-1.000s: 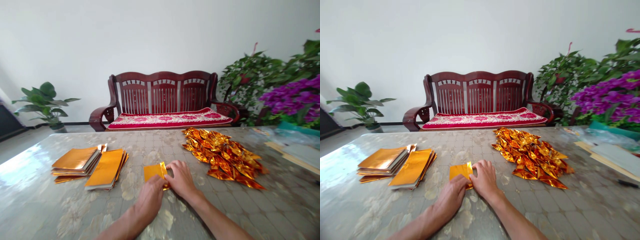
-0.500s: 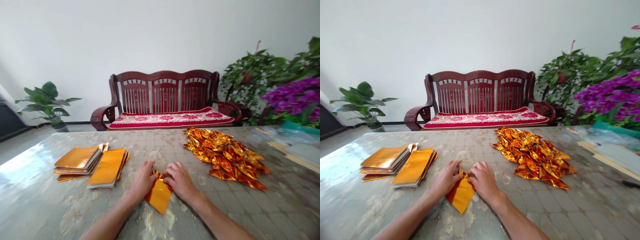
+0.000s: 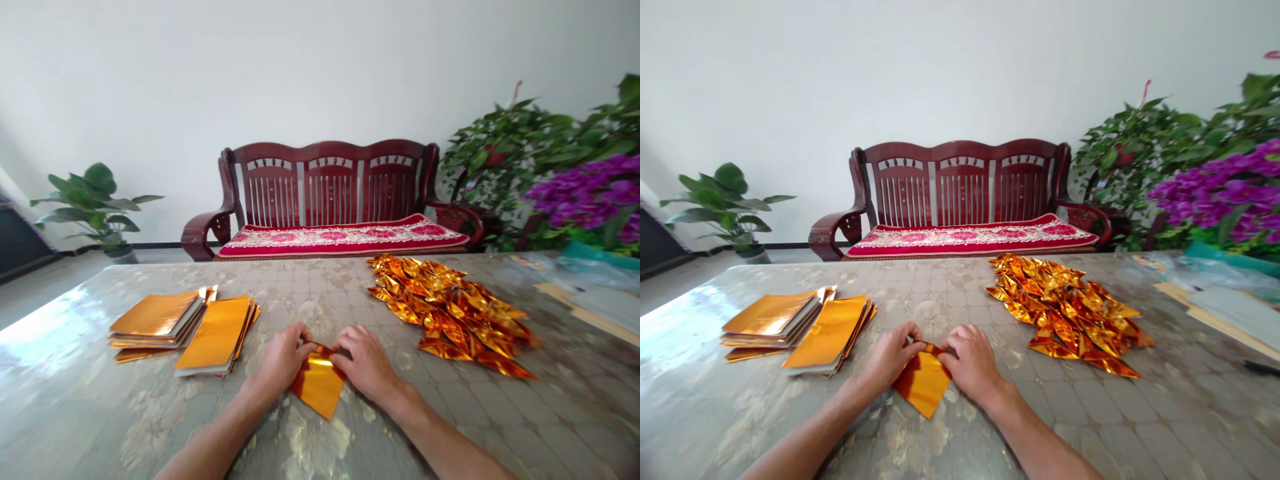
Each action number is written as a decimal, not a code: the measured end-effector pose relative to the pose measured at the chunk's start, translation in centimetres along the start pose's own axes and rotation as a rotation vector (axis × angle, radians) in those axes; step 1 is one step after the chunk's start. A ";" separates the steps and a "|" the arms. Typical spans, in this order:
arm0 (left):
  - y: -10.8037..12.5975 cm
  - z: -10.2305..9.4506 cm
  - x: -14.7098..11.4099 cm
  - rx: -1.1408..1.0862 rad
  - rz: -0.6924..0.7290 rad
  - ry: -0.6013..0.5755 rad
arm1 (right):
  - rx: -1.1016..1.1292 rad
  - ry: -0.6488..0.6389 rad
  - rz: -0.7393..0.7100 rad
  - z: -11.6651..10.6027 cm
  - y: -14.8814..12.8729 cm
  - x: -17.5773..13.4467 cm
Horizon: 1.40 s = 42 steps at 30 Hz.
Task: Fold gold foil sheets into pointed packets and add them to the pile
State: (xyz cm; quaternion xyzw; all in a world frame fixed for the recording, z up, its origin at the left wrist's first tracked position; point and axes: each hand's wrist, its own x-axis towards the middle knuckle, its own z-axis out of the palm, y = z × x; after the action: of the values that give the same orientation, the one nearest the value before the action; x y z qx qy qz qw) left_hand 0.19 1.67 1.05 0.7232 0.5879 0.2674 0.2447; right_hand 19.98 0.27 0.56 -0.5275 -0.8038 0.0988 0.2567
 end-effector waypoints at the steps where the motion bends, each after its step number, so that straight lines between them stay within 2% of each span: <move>1: 0.1 0.1 -0.1 -0.061 0.032 0.049 | 0.007 0.041 0.009 -0.2 0.1 0.0; 5: 0.2 0.4 -0.4 -0.185 0.307 0.263 | -0.055 0.344 -0.065 -1.6 0.3 -0.3; 7: 0.0 0.3 -0.6 -0.147 0.400 0.293 | -0.154 0.423 -0.134 -2.2 0.3 -0.6; 9: -0.3 0.2 -0.6 -0.048 0.429 0.260 | -0.235 0.401 -0.179 -2.5 0.3 -0.8; 15: -0.2 0.0 -0.7 0.395 0.442 0.062 | -0.302 0.157 -0.187 -1.5 0.9 -0.5; 19: 0.1 0.2 -0.7 0.510 0.471 -0.007 | -0.284 0.066 -0.158 -1.2 1.1 -0.5; 23: -0.2 0.3 -0.6 0.443 0.452 -0.014 | -0.264 0.002 -0.130 -1.5 1.0 -0.7; 27: -0.4 0.4 -0.5 0.321 0.393 -0.019 | -0.209 -0.004 -0.061 -1.5 1.1 -0.8; 36: 0.5 0.3 0.2 0.283 0.057 -0.022 | -0.114 -0.016 0.059 -1.0 1.8 -0.1; 42: 0.6 0.1 0.5 0.381 0.052 -0.020 | -0.119 -0.007 0.084 -0.8 1.8 0.2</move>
State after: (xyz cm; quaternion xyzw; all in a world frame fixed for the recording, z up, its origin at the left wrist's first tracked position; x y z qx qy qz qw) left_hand 0.78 1.99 1.38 0.7739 0.6066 0.1505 0.1023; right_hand 21.71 1.15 0.55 -0.5748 -0.7863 0.0636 0.2176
